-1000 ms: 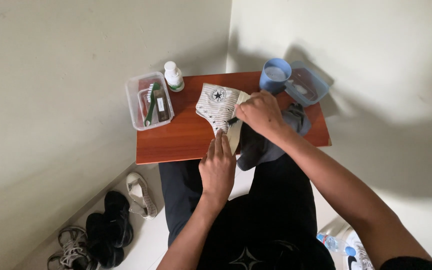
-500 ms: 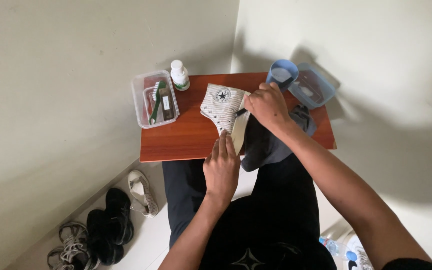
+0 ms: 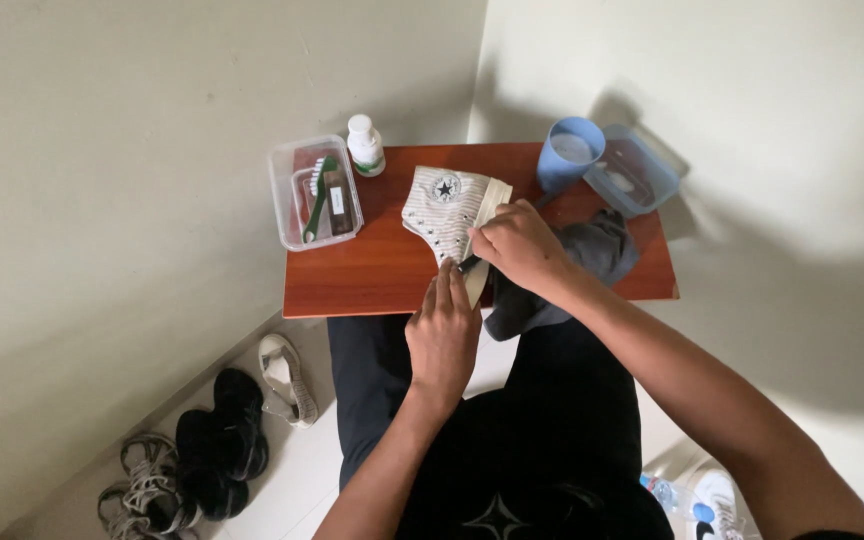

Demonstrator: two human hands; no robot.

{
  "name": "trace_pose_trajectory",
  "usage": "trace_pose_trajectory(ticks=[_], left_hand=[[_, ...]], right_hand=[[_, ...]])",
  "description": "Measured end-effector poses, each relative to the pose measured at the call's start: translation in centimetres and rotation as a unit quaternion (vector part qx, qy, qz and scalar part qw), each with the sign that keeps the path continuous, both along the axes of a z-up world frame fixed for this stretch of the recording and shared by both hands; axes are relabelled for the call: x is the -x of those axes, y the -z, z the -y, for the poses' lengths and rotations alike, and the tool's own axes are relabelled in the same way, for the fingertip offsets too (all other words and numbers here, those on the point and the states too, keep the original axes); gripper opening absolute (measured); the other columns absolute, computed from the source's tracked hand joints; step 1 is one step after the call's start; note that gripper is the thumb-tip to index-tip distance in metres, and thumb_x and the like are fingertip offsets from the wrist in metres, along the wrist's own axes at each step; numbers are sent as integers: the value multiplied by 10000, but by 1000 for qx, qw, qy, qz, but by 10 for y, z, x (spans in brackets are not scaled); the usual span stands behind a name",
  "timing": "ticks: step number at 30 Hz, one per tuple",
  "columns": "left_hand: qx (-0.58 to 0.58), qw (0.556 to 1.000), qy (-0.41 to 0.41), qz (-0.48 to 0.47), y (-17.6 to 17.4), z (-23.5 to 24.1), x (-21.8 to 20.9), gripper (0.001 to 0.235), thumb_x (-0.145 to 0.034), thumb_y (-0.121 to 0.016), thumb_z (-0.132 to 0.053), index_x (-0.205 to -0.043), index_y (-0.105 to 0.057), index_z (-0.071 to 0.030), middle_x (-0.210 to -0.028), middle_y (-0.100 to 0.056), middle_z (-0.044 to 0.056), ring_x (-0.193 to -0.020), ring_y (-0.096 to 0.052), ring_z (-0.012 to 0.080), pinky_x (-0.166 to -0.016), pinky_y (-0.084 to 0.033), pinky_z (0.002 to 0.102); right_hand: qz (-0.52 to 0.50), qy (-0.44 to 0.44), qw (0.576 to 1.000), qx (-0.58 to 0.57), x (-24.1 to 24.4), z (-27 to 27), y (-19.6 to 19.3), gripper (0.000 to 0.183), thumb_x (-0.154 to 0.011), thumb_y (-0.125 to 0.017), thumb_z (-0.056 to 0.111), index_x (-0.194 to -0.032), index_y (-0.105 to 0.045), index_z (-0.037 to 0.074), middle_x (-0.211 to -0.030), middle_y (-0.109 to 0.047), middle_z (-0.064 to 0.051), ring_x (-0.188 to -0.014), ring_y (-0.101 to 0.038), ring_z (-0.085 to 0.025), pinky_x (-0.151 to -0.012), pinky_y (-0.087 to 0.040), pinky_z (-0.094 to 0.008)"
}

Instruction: The person scrubs a white sneaker with a brush and a cleaning solution, then wipes it with a cloth. The person repeats the scrubbing and wiping process on different parts of the shoe, including the sole and upper fabric.

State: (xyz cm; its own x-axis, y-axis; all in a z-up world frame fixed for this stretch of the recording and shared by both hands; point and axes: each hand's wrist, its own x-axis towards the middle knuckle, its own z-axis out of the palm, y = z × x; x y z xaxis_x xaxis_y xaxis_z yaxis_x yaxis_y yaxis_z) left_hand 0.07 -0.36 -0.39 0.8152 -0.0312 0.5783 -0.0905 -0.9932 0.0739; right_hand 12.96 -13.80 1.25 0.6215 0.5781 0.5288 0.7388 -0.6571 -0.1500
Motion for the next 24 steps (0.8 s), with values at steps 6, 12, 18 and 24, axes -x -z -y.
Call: trace_pose_trajectory(ticks=[6, 12, 18, 24], left_hand=[[29, 999, 10, -31, -2, -3, -2, 573, -747, -794, -308, -1235, -657, -41, -1294, -715, 101, -1016, -756, 207, -696, -638, 292], [76, 995, -23, -66, -3, -11, -1, 620, -732, -819, -368, -1254, -648, -81, -1305, -711, 34, -979, -759, 164, -642, -627, 291], [97, 992, -17, -81, 7, -16, -4, 623, -744, -814, -395, -1263, -644, -96, -1315, -709, 18, -916, -766, 185, -595, -627, 325], [105, 989, -35, -97, 8, -16, -5, 640, -749, -792, -413, -1290, -636, -108, -1348, -681, -10, -857, -766, 184, -568, -633, 344]], right_hand=[[21, 174, 984, 23, -23, 30, 25, 573, -1036, -563, 269, -485, -527, 117, -423, -460, -81, -514, -519, -300, -585, -437, -398], [-185, 198, 962, -40, 37, 0, 18, 629, -1051, -468, 360, -499, -528, 65, -505, -557, -194, -558, -594, -428, -557, -473, -492], [6, 250, 968, 1, -20, 24, 39, 602, -1026, -567, 235, -447, -437, 133, -376, -409, -65, -440, -504, -274, -518, -453, -363], [-50, 199, 979, 15, 29, 0, 17, 630, -1047, -471, 328, -449, -489, 131, -388, -478, -92, -441, -544, -294, -507, -471, -398]])
